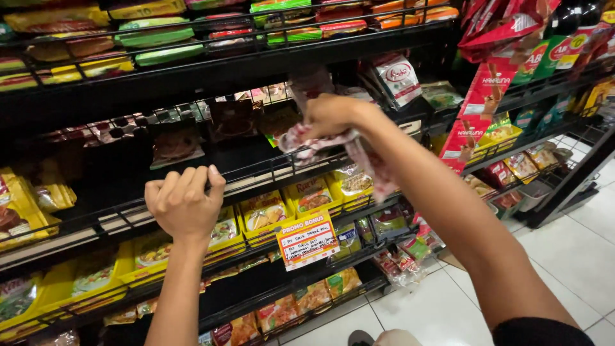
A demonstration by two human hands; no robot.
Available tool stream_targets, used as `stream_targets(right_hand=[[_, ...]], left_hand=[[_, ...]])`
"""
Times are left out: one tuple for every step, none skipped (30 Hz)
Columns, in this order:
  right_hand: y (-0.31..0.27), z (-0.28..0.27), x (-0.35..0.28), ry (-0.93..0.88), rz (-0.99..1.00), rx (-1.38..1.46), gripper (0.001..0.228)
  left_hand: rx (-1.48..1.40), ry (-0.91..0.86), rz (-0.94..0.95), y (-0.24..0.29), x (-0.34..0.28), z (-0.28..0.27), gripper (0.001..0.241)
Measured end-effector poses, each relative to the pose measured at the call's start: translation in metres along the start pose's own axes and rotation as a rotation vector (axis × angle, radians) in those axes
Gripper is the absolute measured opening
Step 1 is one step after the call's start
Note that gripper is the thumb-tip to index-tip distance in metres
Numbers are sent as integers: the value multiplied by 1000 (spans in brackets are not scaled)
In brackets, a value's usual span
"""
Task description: Wiping shelves with a cloth, folding the cloth, and scanning barcode of seasoning packets to restock shelves.
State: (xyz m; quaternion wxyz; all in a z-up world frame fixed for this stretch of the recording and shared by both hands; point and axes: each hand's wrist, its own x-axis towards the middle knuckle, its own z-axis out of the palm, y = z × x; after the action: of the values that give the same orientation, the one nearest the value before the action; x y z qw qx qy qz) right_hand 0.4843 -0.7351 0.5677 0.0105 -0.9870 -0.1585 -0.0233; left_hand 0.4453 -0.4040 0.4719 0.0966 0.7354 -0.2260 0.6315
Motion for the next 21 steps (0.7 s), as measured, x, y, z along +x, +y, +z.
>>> stream_targets(right_hand=[[4,3,5,0,1,-1,62],[8,6,9,28,-50,-43,59],[12,9,13,54,-99,-86,56],[29,8,7,53,-96,-87,56],[46,8,0,20,52,-168,56],[63,7,-6,-12,200,-250,56],[89,10,-16,-16,201,-251,56],[116,13,-26,-40,341,-229,53],[140,16,-33,-68,472,-208,50],[146,14,-34,-75,464,-211,50],[150,14,-31,-102,511,-179,55],[155,14,-29,-130,558,-148,61],[145,14,-24,-138,552,-145,61],[136,14,-20,-132,445,-205,60],[128,10,-16,-116,339,-264,60],[103,8,-11,-113,335,-262,60],[78,5,-7,-61,229,-234,62],[53,2,-3,-9,123,-207,65],[25,-3,-1,-8,123,-204,65],[-3,-9,0,-67,141,-138,59],[-31,-16,1,-125,159,-70,53]], left_hand=[[-1,1,0,-1,0,0,34],[-3,-1,3,-2,0,1,35],[-7,-3,6,-3,-1,2,36],[-11,-2,5,-3,1,1,36],[-8,-2,8,-2,1,1,36],[-5,-2,11,-2,1,0,36],[-7,-4,9,-1,1,1,36],[-8,2,13,-1,1,2,35],[-2,4,13,-2,0,1,35],[3,-2,7,-1,1,2,35],[-2,10,3,-2,0,2,35],[-6,21,-1,-3,-1,2,35],[-2,11,-3,-3,-4,3,35],[0,14,-3,-2,-5,4,35],[2,26,3,-2,-4,6,35],[7,25,5,-3,-2,6,35],[11,26,1,-2,-1,5,36],[14,26,-3,-1,-1,5,37],[16,25,-1,-2,-2,5,37],[13,27,-1,-2,-3,6,37],[10,29,2,-2,-3,6,37]])
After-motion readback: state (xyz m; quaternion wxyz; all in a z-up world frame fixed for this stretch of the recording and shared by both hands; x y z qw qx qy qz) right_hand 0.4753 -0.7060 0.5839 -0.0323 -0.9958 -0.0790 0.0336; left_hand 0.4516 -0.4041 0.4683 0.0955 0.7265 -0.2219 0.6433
